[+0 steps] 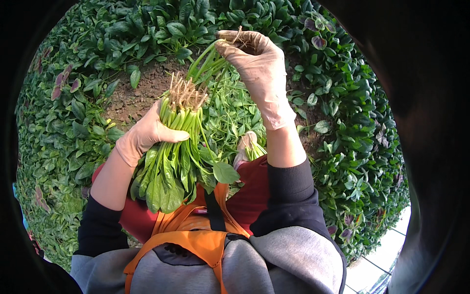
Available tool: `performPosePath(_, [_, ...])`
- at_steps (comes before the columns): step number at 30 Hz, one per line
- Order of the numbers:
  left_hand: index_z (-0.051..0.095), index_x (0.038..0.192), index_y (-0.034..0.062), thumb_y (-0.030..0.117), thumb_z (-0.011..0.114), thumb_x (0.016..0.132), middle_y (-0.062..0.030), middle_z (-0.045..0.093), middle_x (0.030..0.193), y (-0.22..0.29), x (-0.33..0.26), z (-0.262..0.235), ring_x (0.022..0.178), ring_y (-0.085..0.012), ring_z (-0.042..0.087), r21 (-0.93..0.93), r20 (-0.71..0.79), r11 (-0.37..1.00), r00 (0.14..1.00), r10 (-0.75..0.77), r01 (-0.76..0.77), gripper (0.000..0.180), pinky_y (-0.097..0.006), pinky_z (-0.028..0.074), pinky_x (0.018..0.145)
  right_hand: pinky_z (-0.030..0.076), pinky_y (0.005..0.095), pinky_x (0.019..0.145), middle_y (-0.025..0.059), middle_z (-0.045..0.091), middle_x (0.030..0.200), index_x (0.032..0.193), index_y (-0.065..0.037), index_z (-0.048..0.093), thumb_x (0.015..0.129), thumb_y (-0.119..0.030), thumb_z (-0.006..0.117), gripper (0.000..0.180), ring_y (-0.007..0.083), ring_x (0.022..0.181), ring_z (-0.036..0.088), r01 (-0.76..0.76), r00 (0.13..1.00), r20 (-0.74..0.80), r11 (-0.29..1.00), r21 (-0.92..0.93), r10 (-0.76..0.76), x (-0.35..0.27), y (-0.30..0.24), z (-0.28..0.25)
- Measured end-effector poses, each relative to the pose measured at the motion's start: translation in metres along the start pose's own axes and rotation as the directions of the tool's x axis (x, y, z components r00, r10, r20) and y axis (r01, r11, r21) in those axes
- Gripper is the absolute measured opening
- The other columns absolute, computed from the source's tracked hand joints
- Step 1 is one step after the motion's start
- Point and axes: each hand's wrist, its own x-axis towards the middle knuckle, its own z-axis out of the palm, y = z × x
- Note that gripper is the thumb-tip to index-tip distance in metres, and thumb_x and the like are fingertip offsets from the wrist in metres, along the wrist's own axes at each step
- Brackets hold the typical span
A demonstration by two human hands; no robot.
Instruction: The person squats in a greenhouse and repeatedly pulls leafy green vegetables from the soil by hand. They gather the harvested plants into a growing bundle held in the left hand while continuing to pull more from the ground.
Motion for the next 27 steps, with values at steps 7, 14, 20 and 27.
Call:
performPosePath(7, [0.042, 0.141, 0.0058, -0.002, 0.084, 0.065, -0.0052, 0.063, 0.122, -0.008, 0.002, -0.002, 0.108, -0.0149, 0.061, 0.078, -0.058, 0.997, 0.998, -0.018, 0.023, 0.087, -0.033, 0.047, 0.099, 0.053, 0.021, 0.077, 0.0055, 0.073, 0.096, 0.1, 0.002, 0.072, 0.086, -0.005, 0.071, 0.015, 0.0072, 0.084, 0.065, 0.094, 0.994, 0.073, 0.972, -0.213, -0.08, -0.003, 0.004, -0.009])
performPosePath(14, [0.045, 0.138, 0.005, 0.0, 0.079, 0.065, -0.0063, 0.063, 0.119, -0.001, -0.003, -0.002, 0.107, -0.0175, 0.061, 0.078, -0.011, 0.996, 0.999, -0.039, 0.04, 0.081, -0.034, 0.046, 0.099, 0.054, 0.0287, 0.084, 0.0086, 0.071, 0.104, 0.119, -0.015, 0.068, 0.089, -0.021, 0.073, 0.032, 0.016, 0.094, 0.067, 0.29, 0.94, -0.146, 0.948, -0.128, -0.307, 0.008, -0.006, -0.023])
performPosePath(20, [0.042, 0.139, 0.0032, -0.001, 0.071, 0.064, -0.0119, 0.064, 0.115, 0.01, -0.011, 0.006, 0.105, -0.0247, 0.064, -0.108, 0.06, 0.99, 0.994, -0.088, 0.094, 0.081, -0.038, 0.05, 0.096, 0.042, 0.0299, 0.105, 0.0035, 0.056, 0.138, 0.143, -0.008, 0.047, 0.096, -0.033, 0.063, 0.056, 0.0126, 0.125, 0.051, -0.108, 0.944, 0.329, 0.976, 0.187, 0.042, 0.0, 0.005, 0.003])
performPosePath(27, [0.043, 0.141, 0.0041, -0.002, 0.071, 0.064, -0.012, 0.063, 0.12, 0.008, -0.01, 0.001, 0.109, -0.0254, 0.063, -0.106, 0.045, 0.991, 0.996, -0.073, 0.077, 0.082, -0.039, 0.049, 0.097, 0.052, 0.0313, 0.093, 0.0135, 0.065, 0.119, 0.125, -0.001, 0.057, 0.104, -0.021, 0.047, 0.031, 0.0238, 0.106, 0.065, 0.146, 0.956, 0.227, 0.972, 0.185, -0.186, 0.006, 0.014, -0.002])
